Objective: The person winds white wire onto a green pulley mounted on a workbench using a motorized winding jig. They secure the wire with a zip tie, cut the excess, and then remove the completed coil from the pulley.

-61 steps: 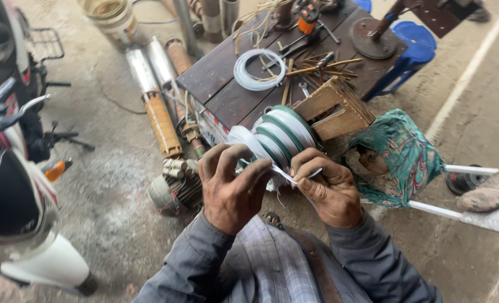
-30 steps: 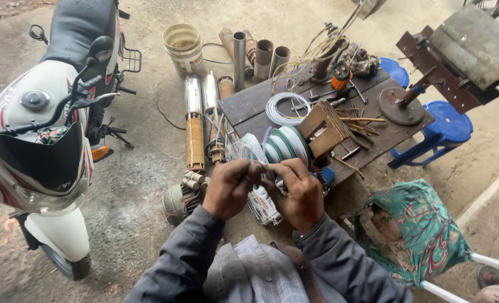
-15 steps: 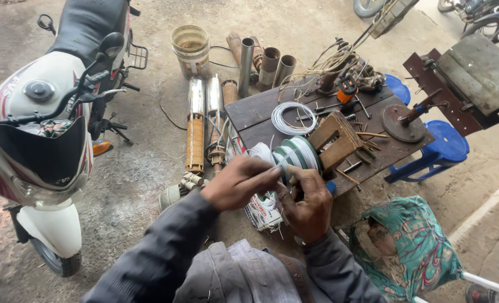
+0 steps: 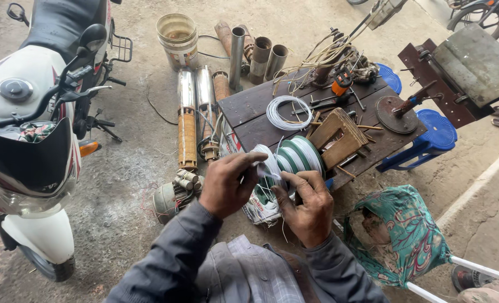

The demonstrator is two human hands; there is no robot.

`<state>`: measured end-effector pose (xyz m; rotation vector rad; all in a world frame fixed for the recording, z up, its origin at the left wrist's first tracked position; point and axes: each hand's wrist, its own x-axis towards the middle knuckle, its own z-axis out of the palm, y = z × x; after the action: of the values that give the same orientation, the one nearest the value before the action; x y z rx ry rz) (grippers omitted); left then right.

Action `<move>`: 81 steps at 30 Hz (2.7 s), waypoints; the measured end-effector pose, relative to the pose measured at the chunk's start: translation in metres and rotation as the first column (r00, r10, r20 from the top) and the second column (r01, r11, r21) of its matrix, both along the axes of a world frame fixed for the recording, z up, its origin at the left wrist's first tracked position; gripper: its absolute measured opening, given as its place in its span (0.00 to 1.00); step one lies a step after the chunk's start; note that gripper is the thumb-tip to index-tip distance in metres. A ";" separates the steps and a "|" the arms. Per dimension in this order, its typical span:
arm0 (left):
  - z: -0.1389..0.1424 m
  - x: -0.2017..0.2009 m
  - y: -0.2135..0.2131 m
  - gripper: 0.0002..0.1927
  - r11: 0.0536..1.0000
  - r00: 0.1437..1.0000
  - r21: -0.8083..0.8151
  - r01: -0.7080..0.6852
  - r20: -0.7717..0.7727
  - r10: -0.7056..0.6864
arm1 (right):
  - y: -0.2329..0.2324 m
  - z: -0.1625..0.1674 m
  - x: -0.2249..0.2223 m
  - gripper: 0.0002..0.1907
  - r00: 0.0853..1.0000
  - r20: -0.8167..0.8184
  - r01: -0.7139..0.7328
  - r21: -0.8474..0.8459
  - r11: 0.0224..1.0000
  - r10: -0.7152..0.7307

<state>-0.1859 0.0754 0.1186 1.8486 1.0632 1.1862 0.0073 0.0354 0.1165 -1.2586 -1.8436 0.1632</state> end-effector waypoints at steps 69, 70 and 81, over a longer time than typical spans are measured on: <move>-0.197 0.082 -0.111 0.06 0.610 0.726 -0.551 0.570 0.685 -0.060 | -0.072 -0.134 0.127 0.14 0.866 -0.298 -0.479 -0.721 0.500 0.401; -0.206 0.087 -0.112 0.06 0.620 0.769 -0.594 0.513 0.639 -0.023 | -0.075 -0.140 0.141 0.14 0.878 -0.262 -0.442 -0.766 0.466 0.401; -0.197 0.028 -0.126 0.12 0.842 0.860 -0.267 -0.468 -0.357 0.365 | -0.020 -0.193 0.314 0.17 0.951 0.124 0.245 -0.861 0.446 -0.283</move>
<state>-0.1577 -0.0504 -0.0783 1.5798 1.8006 0.8849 0.3217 0.0158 -0.0767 -2.2047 -1.4737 1.0691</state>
